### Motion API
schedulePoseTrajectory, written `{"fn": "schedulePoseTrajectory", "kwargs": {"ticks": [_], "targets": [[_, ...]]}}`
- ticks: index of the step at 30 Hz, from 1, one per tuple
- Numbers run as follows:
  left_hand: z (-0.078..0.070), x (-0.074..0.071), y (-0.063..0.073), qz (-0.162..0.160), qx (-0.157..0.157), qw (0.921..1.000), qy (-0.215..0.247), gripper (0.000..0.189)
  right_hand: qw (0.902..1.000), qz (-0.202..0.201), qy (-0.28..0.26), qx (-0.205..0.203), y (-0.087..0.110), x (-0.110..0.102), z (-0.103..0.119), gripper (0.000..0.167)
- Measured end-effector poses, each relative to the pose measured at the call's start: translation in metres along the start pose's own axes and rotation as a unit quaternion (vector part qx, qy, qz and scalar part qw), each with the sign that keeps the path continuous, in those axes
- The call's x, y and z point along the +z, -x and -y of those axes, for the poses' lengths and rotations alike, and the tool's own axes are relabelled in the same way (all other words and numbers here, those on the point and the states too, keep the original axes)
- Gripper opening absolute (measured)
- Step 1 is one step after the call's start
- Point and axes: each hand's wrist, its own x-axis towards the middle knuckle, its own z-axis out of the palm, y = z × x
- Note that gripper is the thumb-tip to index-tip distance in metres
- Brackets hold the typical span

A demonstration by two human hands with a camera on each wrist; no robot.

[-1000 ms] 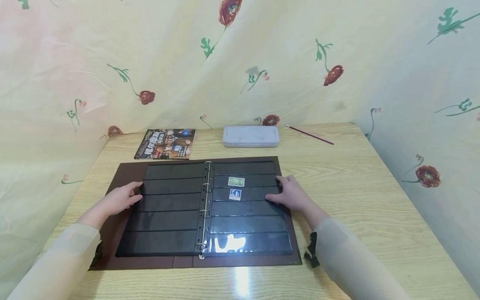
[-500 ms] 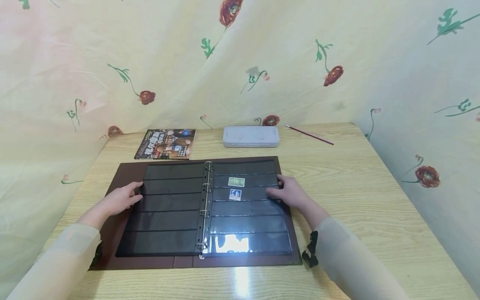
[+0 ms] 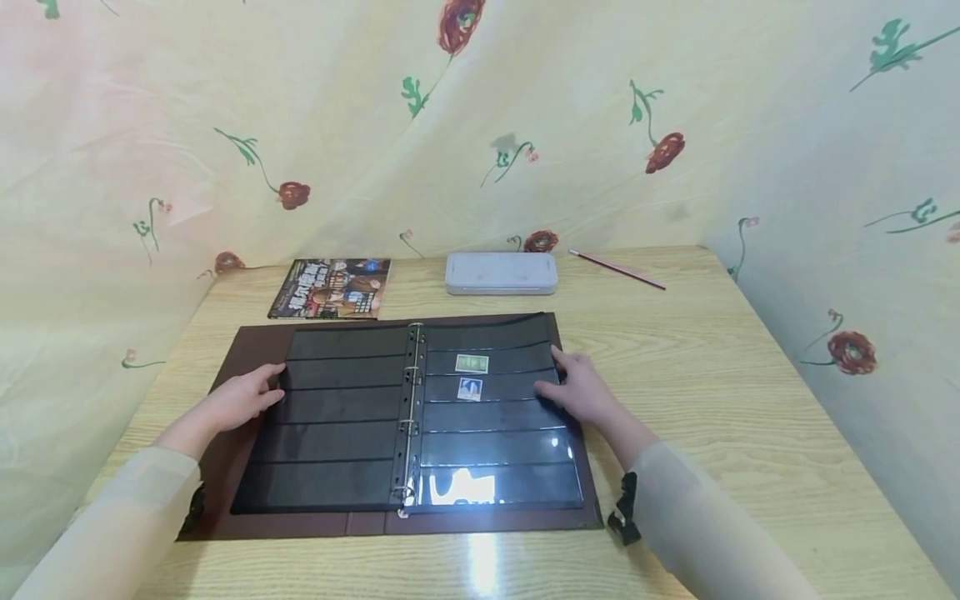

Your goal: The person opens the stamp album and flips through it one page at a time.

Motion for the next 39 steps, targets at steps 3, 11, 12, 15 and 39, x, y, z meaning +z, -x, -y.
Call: {"fn": "schedulePoseTrajectory", "kwargs": {"ticks": [3, 11, 12, 15, 39], "targets": [[0.0, 0.0, 0.0, 0.001, -0.003, 1.0, 0.0, 0.056, 1.0, 0.003, 0.005, 0.003, 0.003, -0.001, 0.0, 0.078], [0.0, 0.0, 0.0, 0.003, -0.005, 1.0, 0.006, 0.056, 0.9991, 0.034, -0.024, 0.004, 0.01, -0.009, 0.008, 0.079], [-0.001, -0.001, 0.0, 0.004, -0.005, 0.9999, 0.009, 0.056, 0.9984, 0.042, -0.038, 0.007, 0.011, -0.011, 0.01, 0.079], [-0.001, -0.002, 0.001, 0.005, -0.009, 0.9998, 0.019, 0.056, 0.9954, 0.06, -0.074, 0.014, 0.01, -0.018, 0.018, 0.079], [-0.054, -0.047, -0.003, -0.025, 0.033, 0.9966, 0.071, 0.07, 0.9773, 0.081, -0.192, -0.034, 0.006, -0.052, 0.085, 0.074]]}}
